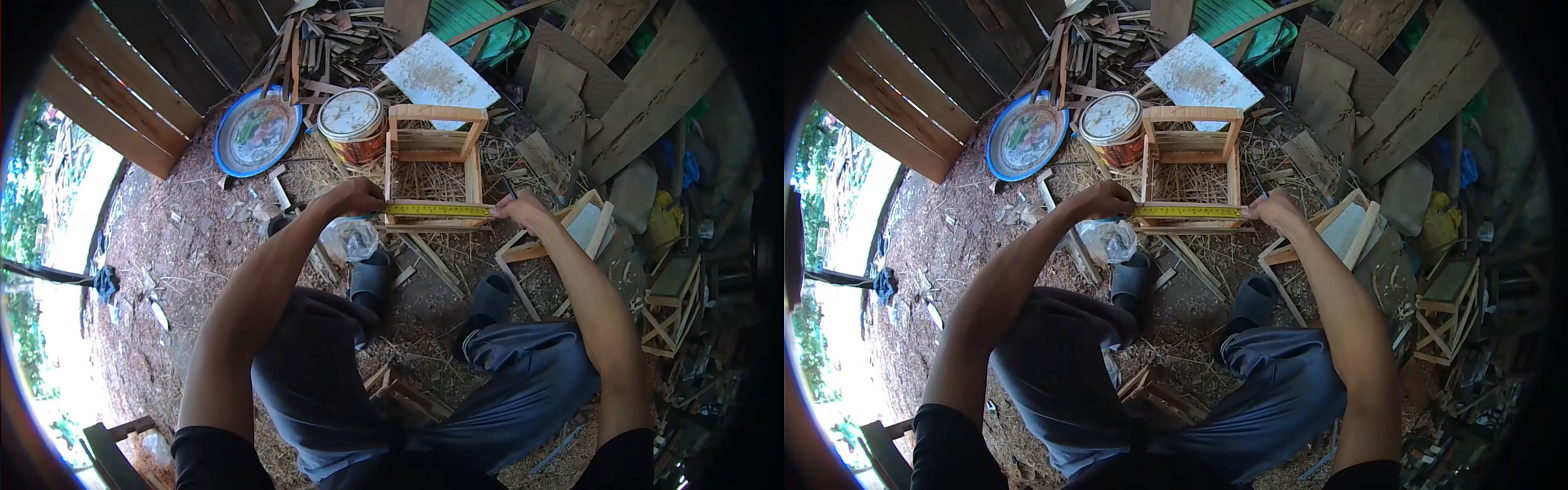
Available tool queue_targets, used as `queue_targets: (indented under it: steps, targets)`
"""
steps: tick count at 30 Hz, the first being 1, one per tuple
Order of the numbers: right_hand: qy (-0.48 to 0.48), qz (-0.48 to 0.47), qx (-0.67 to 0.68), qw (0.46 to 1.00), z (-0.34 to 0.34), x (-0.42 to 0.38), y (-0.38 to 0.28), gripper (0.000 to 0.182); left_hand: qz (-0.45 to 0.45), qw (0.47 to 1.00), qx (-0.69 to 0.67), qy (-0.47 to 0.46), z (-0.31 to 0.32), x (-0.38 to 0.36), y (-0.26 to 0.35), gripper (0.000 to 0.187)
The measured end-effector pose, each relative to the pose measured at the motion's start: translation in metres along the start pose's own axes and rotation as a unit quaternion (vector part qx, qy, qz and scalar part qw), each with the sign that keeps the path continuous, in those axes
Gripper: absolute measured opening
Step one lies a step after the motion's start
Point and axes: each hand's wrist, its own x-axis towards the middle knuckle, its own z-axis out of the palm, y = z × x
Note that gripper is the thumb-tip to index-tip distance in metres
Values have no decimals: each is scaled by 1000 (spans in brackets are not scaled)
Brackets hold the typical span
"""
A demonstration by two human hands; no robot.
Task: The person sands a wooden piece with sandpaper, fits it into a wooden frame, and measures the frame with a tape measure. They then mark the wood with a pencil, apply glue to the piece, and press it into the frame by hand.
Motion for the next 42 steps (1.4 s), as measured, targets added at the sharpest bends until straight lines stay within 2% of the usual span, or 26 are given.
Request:
queue_targets:
  steps: [7,13,22,25,31,34,37,40,42]
  targets:
    - [-6,-10,-3,1000,-2,3,1,20,18,996,-83,-26,-3,4,-18,31]
    - [4,22,8,1000,-2,0,-3,17,16,998,-52,-24,-3,4,-19,32]
    - [4,-28,0,1000,1,5,4,18,35,998,-47,-10,1,5,-23,33]
    - [1,-34,9,999,1,8,6,18,7,998,-63,-20,1,3,-21,33]
    - [11,-36,7,999,3,9,7,18,21,997,-74,-23,-1,4,-20,29]
    - [12,2,3,1000,1,8,5,18,-2,997,-76,-21,1,9,-24,34]
    - [-3,-21,2,1000,0,4,4,21,-5,996,-82,-26,0,8,-25,33]
    - [-1,-33,2,999,2,7,7,22,-29,988,-145,-47,4,8,-25,30]
    - [-2,-32,2,999,1,5,8,22,6,991,-127,-49,5,7,-27,28]
